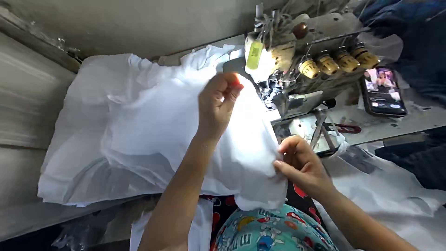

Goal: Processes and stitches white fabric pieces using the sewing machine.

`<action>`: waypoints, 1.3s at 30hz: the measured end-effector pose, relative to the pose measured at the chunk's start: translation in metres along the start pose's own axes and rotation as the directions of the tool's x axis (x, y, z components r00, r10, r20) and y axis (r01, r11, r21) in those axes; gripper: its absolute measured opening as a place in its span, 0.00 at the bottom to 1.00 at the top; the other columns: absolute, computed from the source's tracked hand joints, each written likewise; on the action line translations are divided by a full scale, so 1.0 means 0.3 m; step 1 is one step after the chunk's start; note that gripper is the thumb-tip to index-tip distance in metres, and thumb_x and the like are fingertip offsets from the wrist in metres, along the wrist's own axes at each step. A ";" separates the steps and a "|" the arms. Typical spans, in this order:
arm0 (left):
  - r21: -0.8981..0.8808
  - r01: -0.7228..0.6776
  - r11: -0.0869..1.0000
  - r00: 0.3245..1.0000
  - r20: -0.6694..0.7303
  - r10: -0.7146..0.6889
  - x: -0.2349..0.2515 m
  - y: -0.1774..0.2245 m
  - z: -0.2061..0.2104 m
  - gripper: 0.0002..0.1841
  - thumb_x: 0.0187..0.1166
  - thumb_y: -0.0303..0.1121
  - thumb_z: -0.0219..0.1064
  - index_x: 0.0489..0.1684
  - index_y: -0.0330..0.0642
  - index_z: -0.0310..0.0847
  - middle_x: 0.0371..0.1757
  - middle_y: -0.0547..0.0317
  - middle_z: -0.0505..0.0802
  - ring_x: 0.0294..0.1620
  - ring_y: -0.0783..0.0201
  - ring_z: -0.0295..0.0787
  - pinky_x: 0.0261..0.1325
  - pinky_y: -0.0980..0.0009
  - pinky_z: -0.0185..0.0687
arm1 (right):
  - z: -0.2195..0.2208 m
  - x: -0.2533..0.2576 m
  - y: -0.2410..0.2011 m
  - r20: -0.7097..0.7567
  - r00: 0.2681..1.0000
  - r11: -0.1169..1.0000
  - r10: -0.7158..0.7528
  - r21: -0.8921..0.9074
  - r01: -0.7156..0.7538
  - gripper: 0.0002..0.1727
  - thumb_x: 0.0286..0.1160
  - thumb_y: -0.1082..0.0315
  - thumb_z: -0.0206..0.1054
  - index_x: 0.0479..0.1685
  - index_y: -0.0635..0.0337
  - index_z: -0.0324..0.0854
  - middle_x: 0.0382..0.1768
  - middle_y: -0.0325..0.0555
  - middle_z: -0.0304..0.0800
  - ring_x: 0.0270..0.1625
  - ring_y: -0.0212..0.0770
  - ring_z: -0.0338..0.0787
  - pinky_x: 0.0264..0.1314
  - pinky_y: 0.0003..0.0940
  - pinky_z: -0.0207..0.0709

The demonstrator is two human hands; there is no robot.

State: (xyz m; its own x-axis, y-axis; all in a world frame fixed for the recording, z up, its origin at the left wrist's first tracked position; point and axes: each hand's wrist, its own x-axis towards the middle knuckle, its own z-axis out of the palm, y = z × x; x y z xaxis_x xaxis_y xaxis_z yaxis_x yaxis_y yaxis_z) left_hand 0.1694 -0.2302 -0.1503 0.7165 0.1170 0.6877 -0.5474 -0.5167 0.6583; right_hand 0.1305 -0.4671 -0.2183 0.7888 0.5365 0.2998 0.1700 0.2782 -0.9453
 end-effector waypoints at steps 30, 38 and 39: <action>0.245 0.156 0.957 0.970 0.147 -0.195 -0.110 -0.039 0.177 0.05 0.80 0.25 0.68 0.40 0.34 0.89 0.39 0.56 0.91 0.42 0.73 0.87 0.51 0.79 0.82 | -0.160 -0.041 0.107 0.074 0.947 0.950 0.311 -0.003 -0.312 0.22 0.72 0.69 0.66 0.67 0.60 0.77 0.29 0.18 0.79 0.29 0.13 0.77 0.35 0.12 0.74; 0.020 0.279 0.960 0.955 0.104 -0.279 -0.105 -0.021 0.174 0.02 0.77 0.23 0.71 0.36 0.34 0.87 0.35 0.61 0.90 0.35 0.79 0.86 0.41 0.83 0.83 | -0.137 -0.034 0.145 -0.043 0.989 0.989 0.144 0.020 -0.143 0.03 0.74 0.65 0.71 0.41 0.48 0.86 0.45 0.24 0.89 0.51 0.18 0.86 0.55 0.16 0.81; -0.005 0.290 0.957 0.951 0.108 -0.288 -0.101 -0.018 0.169 0.02 0.76 0.23 0.71 0.36 0.34 0.87 0.34 0.61 0.90 0.34 0.79 0.85 0.40 0.84 0.82 | -0.138 -0.018 0.145 -0.008 0.979 0.978 0.205 0.040 -0.205 0.04 0.72 0.64 0.70 0.41 0.50 0.84 0.48 0.25 0.88 0.56 0.19 0.85 0.60 0.19 0.80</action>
State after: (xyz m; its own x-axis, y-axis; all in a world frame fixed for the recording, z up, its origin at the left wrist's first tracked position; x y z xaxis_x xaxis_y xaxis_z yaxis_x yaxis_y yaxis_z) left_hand 0.1725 -0.2741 -0.1903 0.8861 0.1688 0.4316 -0.3179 -0.4563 0.8311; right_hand 0.1582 -0.4909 -0.2663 0.8118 0.5756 0.0984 -0.0188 0.1942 -0.9808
